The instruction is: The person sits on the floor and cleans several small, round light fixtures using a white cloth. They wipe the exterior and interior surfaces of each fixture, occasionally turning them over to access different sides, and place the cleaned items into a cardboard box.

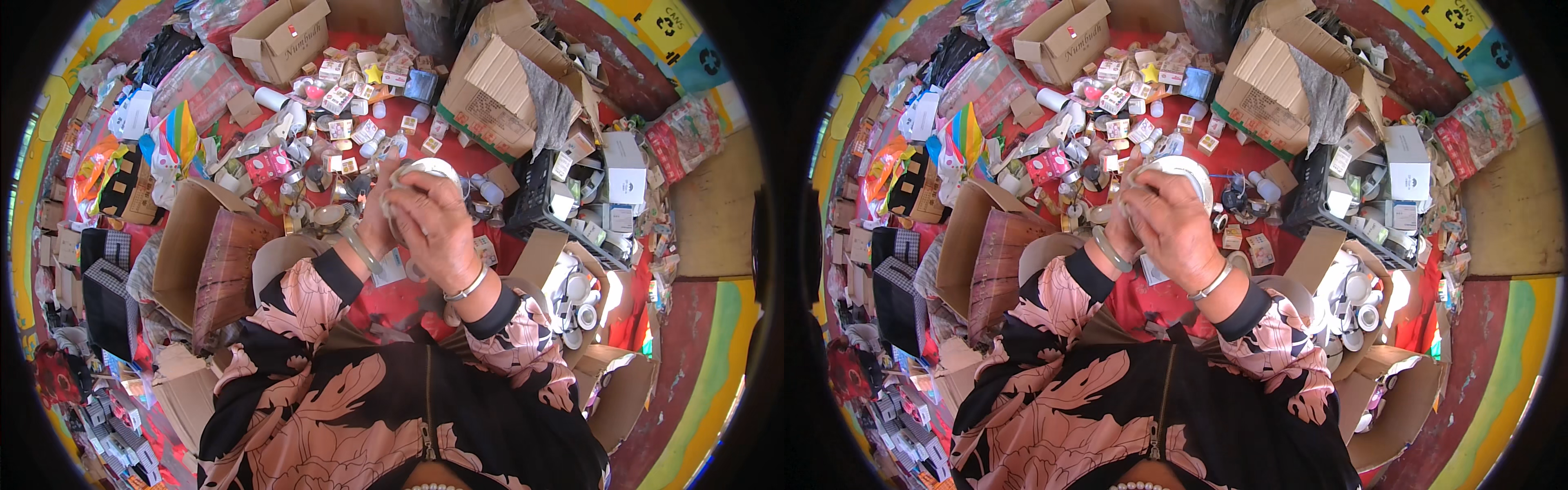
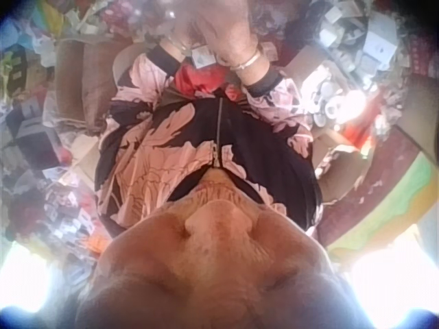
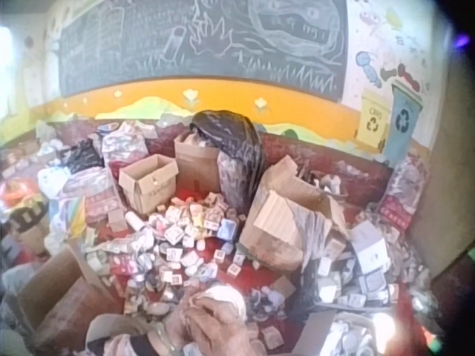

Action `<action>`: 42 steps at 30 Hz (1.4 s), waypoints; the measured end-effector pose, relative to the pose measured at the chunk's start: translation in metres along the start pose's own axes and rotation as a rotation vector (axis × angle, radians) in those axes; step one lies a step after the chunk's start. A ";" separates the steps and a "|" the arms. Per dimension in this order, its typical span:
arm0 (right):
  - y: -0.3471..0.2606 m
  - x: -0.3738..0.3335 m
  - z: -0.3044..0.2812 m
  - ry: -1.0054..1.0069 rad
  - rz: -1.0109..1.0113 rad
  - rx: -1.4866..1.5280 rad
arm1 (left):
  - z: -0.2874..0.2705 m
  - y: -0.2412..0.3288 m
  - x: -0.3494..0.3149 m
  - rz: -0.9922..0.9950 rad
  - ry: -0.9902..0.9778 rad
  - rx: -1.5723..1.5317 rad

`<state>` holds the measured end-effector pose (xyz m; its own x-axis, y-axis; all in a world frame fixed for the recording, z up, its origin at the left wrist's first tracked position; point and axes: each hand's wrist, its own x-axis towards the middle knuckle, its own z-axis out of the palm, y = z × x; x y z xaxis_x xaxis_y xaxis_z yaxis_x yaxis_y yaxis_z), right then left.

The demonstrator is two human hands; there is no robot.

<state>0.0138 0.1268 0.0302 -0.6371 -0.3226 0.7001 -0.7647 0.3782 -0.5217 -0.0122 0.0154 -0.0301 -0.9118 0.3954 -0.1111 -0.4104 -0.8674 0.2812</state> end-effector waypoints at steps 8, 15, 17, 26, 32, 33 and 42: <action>0.024 0.006 -0.018 0.092 0.191 -0.031 | 0.044 -0.001 -0.003 -0.065 0.281 0.129; 0.035 0.007 -0.016 0.117 0.210 -0.074 | 0.018 0.007 -0.004 -0.042 0.017 0.088; 0.035 0.006 -0.020 0.126 0.257 -0.098 | 0.018 0.004 -0.004 -0.038 0.078 0.094; -0.007 -0.008 -0.008 -0.233 0.115 0.146 | 0.012 0.026 -0.006 0.022 -0.013 0.067; 0.021 0.002 -0.030 0.033 0.225 -0.144 | 0.022 0.010 -0.004 -0.110 -0.007 0.035; 0.018 0.003 -0.028 0.071 0.221 -0.113 | 0.022 0.000 -0.006 -0.062 0.035 0.074; 0.014 -0.003 -0.037 -0.341 0.015 0.042 | 0.028 0.018 -0.012 -0.077 0.044 0.068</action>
<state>0.0088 0.1646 0.0391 -0.6388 -0.5913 0.4923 -0.7535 0.3516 -0.5555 -0.0085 0.0031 0.0026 -0.8781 0.4450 -0.1761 -0.4785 -0.8122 0.3337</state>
